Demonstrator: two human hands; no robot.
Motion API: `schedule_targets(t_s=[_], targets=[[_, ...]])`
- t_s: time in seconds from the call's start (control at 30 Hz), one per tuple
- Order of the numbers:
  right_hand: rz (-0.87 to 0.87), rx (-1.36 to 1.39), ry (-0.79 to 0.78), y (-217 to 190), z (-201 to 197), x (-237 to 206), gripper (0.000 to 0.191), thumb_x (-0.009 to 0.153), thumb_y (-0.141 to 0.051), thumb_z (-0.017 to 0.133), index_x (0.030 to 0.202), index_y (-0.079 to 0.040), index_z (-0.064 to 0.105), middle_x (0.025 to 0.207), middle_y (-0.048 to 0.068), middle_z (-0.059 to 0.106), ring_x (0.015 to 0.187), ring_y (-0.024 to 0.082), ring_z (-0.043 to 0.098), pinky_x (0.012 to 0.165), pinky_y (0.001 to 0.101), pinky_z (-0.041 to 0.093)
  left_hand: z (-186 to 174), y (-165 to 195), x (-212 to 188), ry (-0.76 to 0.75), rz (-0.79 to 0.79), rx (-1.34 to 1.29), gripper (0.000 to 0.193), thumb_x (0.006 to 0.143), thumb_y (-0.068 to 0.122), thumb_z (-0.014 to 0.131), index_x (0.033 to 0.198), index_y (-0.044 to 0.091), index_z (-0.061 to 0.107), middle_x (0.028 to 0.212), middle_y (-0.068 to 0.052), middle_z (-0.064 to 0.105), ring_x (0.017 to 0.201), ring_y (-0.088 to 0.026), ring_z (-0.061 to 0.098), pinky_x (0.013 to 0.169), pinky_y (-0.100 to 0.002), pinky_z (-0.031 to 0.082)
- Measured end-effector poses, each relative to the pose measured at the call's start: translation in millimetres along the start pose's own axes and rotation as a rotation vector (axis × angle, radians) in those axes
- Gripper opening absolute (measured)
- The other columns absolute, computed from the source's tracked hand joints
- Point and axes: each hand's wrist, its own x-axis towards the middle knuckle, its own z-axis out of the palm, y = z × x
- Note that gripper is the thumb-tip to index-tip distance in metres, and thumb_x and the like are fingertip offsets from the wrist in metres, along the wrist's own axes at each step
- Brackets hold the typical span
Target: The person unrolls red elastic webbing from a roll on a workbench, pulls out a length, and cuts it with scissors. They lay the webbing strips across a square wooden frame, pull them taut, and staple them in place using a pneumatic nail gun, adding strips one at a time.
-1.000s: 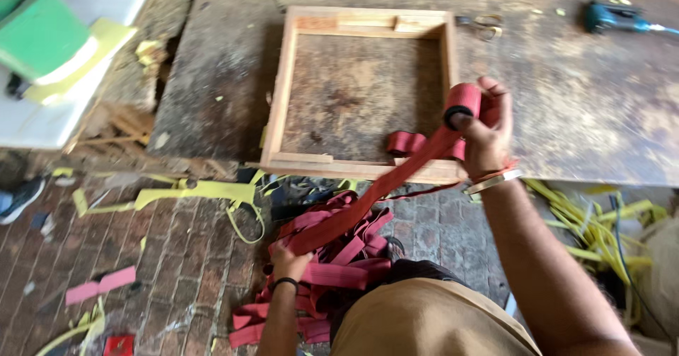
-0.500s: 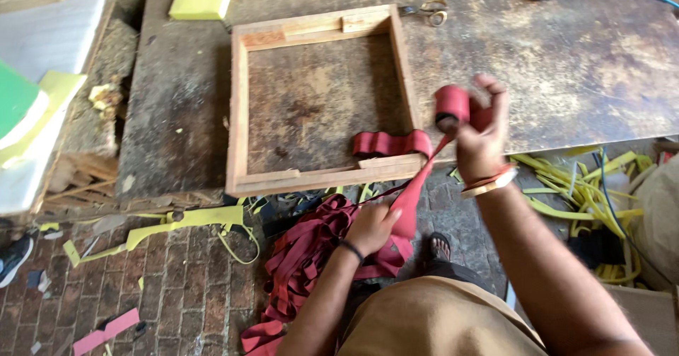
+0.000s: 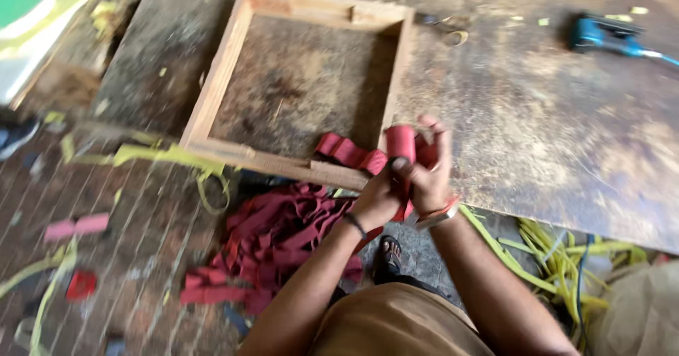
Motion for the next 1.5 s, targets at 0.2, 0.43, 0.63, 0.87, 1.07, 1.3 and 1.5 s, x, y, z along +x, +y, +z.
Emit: schedule_targets(t_s=[0.2, 0.43, 0.63, 0.87, 1.07, 1.3, 1.5], targets=[[-0.002, 0.25, 0.161, -15, -64, 67, 0.065, 0.086, -0.005, 0.074, 0.142, -0.017, 0.044, 0.13, 0.019, 0.064, 0.12, 0.035, 0.069, 0.107, 0.0487, 0.059, -24, -86, -60, 0.185, -0.139, 0.265, 0.056, 0.073, -0.002, 0.05, 0.127, 0.004, 0.065, 0.12, -0.026, 0.071, 0.116, -0.04, 0.066, 0.1, -0.043, 0.051], [0.24, 0.298, 0.023, 5, -93, 80, 0.041, 0.1, -0.032, 0.066, 0.133, -0.009, 0.055, 0.122, 0.016, 0.065, 0.104, 0.031, 0.071, 0.095, 0.0486, 0.06, -96, -80, -155, 0.357, -0.417, 0.093, 0.04, 0.071, -0.005, 0.053, 0.107, 0.0, 0.069, 0.089, -0.008, 0.075, 0.084, -0.018, 0.068, 0.077, -0.033, 0.055], [0.893, 0.021, -0.09, 84, -112, 40, 0.04, 0.086, -0.029, 0.057, 0.117, -0.005, 0.063, 0.106, 0.015, 0.069, 0.089, 0.031, 0.072, 0.083, 0.0455, 0.059, -88, -53, -143, 0.408, -0.338, -0.013, 0.021, 0.094, 0.019, 0.071, 0.102, -0.001, 0.071, 0.086, 0.002, 0.07, 0.08, -0.006, 0.059, 0.073, -0.027, 0.05], [1.13, -0.199, -0.142, 163, -144, 30, 0.032, 0.086, -0.029, 0.047, 0.099, -0.003, 0.062, 0.085, 0.01, 0.07, 0.085, 0.027, 0.073, 0.069, 0.042, 0.054, -80, -76, -145, 0.565, -0.404, -0.284, 0.021, 0.092, 0.014, 0.067, 0.102, 0.0, 0.078, 0.087, 0.003, 0.071, 0.079, -0.005, 0.061, 0.073, -0.025, 0.049], [1.03, -0.602, -0.251, 191, -111, 29, 0.033, 0.086, -0.031, 0.071, 0.112, -0.01, 0.071, 0.077, 0.003, 0.067, 0.065, 0.017, 0.065, 0.057, 0.0361, 0.051, -89, -92, -158, 0.538, -0.372, -0.426, 0.02, 0.095, 0.009, 0.069, 0.107, -0.005, 0.076, 0.095, -0.003, 0.074, 0.085, -0.011, 0.067, 0.079, -0.029, 0.054], [1.042, -0.74, -0.752, 172, -86, 23, 0.037, 0.079, -0.03, 0.082, 0.105, -0.004, 0.079, 0.087, 0.002, 0.079, 0.072, 0.014, 0.072, 0.067, 0.0302, 0.059, -104, -93, -175, 0.586, -0.371, -0.704, 0.028, 0.091, 0.006, 0.063, 0.115, 0.001, 0.075, 0.104, -0.005, 0.077, 0.093, -0.015, 0.072, 0.086, -0.031, 0.057], [1.045, -0.062, -0.642, 120, 30, 51, 0.031, 0.088, -0.021, 0.073, 0.11, 0.001, 0.074, 0.09, 0.005, 0.076, 0.078, 0.014, 0.069, 0.07, 0.0299, 0.053, -121, -81, -178, 0.771, -0.173, -0.999, 0.033, 0.083, 0.004, 0.059, 0.114, 0.001, 0.07, 0.104, -0.01, 0.075, 0.095, -0.023, 0.073, 0.088, -0.038, 0.059]])
